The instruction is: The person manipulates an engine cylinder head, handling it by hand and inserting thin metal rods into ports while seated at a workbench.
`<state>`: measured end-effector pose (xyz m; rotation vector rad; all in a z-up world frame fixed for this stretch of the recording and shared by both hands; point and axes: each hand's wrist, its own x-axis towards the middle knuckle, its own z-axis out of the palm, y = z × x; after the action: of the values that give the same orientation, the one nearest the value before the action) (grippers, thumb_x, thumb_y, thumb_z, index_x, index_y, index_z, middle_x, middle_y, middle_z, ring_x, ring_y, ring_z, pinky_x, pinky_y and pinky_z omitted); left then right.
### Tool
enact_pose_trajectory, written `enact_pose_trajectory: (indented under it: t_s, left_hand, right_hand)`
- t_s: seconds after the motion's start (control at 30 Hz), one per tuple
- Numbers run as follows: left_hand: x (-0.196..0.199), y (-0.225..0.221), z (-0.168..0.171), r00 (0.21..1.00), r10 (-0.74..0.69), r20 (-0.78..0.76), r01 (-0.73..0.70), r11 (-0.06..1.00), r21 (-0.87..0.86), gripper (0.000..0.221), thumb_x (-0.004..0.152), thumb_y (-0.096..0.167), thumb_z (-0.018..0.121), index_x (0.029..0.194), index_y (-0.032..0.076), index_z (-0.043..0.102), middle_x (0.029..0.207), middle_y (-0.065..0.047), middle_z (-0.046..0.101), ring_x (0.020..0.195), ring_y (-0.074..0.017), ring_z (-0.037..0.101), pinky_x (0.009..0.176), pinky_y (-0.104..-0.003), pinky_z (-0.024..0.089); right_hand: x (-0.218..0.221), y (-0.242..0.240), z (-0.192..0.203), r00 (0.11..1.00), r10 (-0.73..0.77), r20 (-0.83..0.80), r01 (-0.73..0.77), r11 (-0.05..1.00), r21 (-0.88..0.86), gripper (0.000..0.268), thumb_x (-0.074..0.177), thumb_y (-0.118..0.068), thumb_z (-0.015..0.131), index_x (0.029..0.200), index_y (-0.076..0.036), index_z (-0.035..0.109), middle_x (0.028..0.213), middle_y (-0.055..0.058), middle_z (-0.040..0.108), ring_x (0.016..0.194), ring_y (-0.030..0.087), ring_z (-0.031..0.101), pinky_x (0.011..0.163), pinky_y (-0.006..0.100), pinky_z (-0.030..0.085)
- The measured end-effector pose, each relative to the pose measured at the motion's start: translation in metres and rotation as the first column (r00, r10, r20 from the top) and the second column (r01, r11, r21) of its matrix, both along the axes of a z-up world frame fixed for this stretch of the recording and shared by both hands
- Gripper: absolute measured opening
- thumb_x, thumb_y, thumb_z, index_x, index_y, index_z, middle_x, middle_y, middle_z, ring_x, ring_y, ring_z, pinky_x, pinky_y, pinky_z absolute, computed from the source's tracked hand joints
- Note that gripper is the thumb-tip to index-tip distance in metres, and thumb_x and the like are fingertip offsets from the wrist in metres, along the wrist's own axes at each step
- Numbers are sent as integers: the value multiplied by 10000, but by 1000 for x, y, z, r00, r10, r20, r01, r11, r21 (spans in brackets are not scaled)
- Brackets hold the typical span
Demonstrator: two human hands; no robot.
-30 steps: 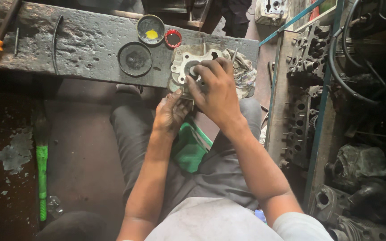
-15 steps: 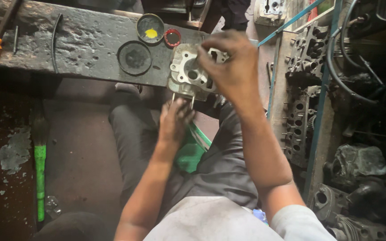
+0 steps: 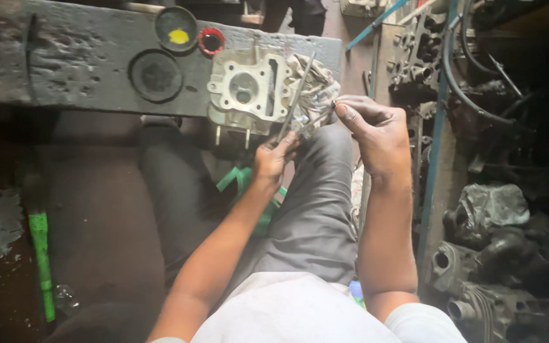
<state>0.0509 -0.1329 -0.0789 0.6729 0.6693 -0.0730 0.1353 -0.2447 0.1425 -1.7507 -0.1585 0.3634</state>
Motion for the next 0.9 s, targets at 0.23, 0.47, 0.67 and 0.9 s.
enact_pose_trajectory:
  t_s: [0.23, 0.47, 0.67, 0.9]
  left_hand:
    - [-20, 13, 14, 995, -76, 62, 80, 994, -69, 264, 991, 266, 712, 1149, 55, 733, 1048, -39, 737, 974, -137, 660, 868, -323, 503]
    - [-12, 26, 53, 958, -129, 256, 158, 983, -92, 274, 960, 208, 684, 1158, 23, 725, 1125, -51, 741, 1031, -93, 681, 980, -268, 532]
    - [-7, 25, 43, 940, -210, 269, 167, 971, 173, 175, 966, 151, 769, 1044, -3, 742, 955, -28, 735, 864, -72, 632, 826, -238, 503]
    - [-1, 29, 61, 938, -257, 231, 184, 937, 296, 140, 912, 106, 784, 1002, 15, 729, 893, -23, 750, 816, -71, 672, 757, -237, 525]
  right_hand:
    - [0, -36, -27, 1000, -3, -29, 3, 1000, 17, 179, 938, -73, 771, 1061, 56, 778, 1084, 90, 753, 1021, 123, 671, 947, 244, 511]
    - [-5, -34, -49, 974, 184, 136, -150, 962, -227, 166, 908, -70, 769, 1053, 10, 785, 1098, 110, 762, 1030, 149, 701, 914, 279, 535]
    - [-10, -23, -64, 973, 210, 95, -181, 952, -248, 170, 904, -93, 770, 1058, -27, 793, 1078, 109, 766, 999, 155, 711, 892, 281, 541]
    - [-12, -15, -73, 987, 159, 4, -156, 970, -186, 165, 896, -94, 776, 1039, -15, 798, 1058, 107, 763, 964, 147, 700, 853, 280, 545]
